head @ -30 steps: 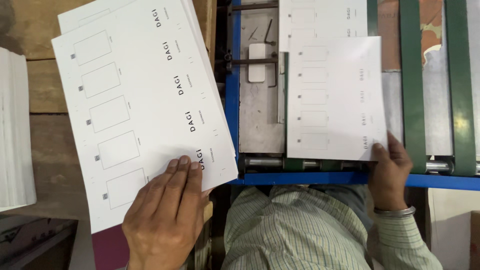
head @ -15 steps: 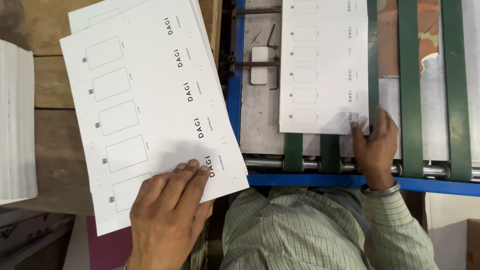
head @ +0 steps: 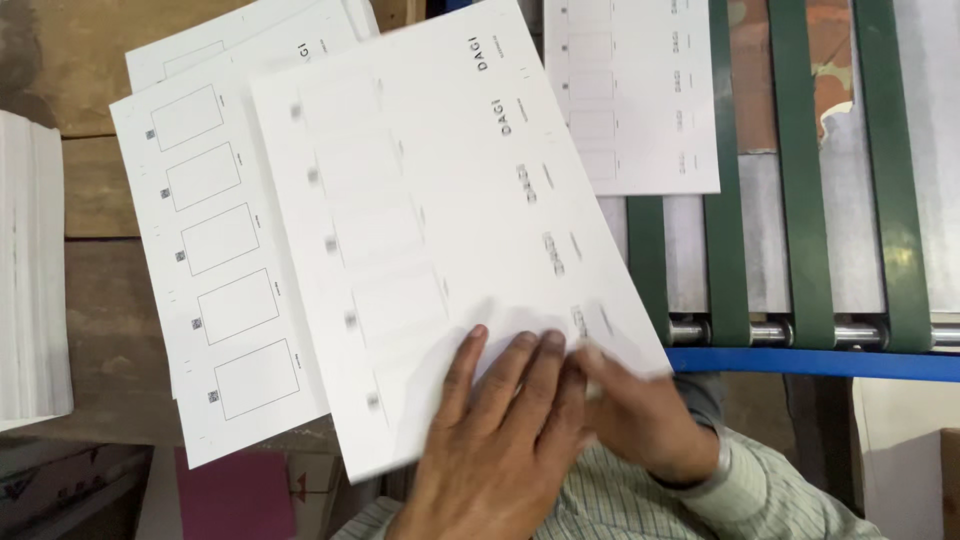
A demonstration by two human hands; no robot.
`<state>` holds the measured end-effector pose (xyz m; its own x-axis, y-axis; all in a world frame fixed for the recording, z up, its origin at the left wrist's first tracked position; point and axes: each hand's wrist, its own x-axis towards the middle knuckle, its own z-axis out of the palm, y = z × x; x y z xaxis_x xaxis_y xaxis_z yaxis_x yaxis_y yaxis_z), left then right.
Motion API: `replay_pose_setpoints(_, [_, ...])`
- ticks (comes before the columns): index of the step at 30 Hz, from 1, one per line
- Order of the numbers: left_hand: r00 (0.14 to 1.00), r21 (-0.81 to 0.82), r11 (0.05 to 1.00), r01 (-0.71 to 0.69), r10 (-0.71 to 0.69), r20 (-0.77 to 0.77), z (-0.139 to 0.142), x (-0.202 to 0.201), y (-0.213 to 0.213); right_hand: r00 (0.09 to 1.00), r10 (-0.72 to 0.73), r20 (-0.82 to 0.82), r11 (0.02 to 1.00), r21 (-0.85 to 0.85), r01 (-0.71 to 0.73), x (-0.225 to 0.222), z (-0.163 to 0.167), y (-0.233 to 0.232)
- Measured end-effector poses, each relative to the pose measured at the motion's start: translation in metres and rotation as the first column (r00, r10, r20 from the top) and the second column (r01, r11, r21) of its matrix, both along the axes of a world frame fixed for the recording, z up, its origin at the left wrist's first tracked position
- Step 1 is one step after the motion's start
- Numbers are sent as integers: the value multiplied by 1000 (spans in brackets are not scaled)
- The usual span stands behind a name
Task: The person takes printed sheets one at a time from a stack on a wooden table and places each sheet onto the belt of a blue printing/finishing machine, aligning it by hand so the machine pulls it through. The processed sheets accumulate in stacks beside the machine as the person repeats the feeding cycle.
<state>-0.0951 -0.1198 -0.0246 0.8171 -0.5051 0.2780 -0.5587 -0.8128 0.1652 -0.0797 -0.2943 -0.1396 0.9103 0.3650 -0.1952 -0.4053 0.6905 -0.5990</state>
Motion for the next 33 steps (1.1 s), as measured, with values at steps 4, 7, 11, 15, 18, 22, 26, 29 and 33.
replay_pose_setpoints(4, [987, 1, 987, -160, 160, 23, -9, -11, 41, 944, -327, 32, 898, -300, 321, 41, -38, -22])
replay_pose_setpoints(7, [964, 95, 960, -263, 257, 71, -15, -5, 77, 838, -541, 66, 756, -398, 520, 65, -66, -64])
replay_pose_setpoints(11, [955, 157, 949, -273, 248, 163, -16, -4, 88, 788, -613, 53, 656, -520, 546, 58, -91, -101])
replay_pose_setpoints(15, [950, 108, 953, -285, 266, 162, -16, -10, 87, 784, -621, 11, 618, -608, 498, 36, -114, -99])
replay_pose_setpoints(18, [952, 66, 955, -289, 280, 125, -18, -13, 89, 785, -618, 34, 630, -576, 521, 32, -125, -91])
replay_pose_setpoints(22, [956, 44, 958, -284, 279, 90, -22, -13, 89, 803, -596, 5, 638, -604, 477, 47, -120, -87])
replay_pose_setpoints(26, [966, 12, 966, -257, 257, 11, -21, -12, 95, 812, -580, -75, 700, -556, 449, 66, -105, -87])
replay_pose_setpoints(29, [991, 20, 991, -134, 134, -14, -16, -11, 115, 883, -468, -24, 791, -456, 407, 70, -100, -87])
replay_pose_setpoints(33, [954, -174, 942, -288, 297, 30, -3, -17, 137, 940, -324, -105, 847, -476, 238, 56, -96, -80])
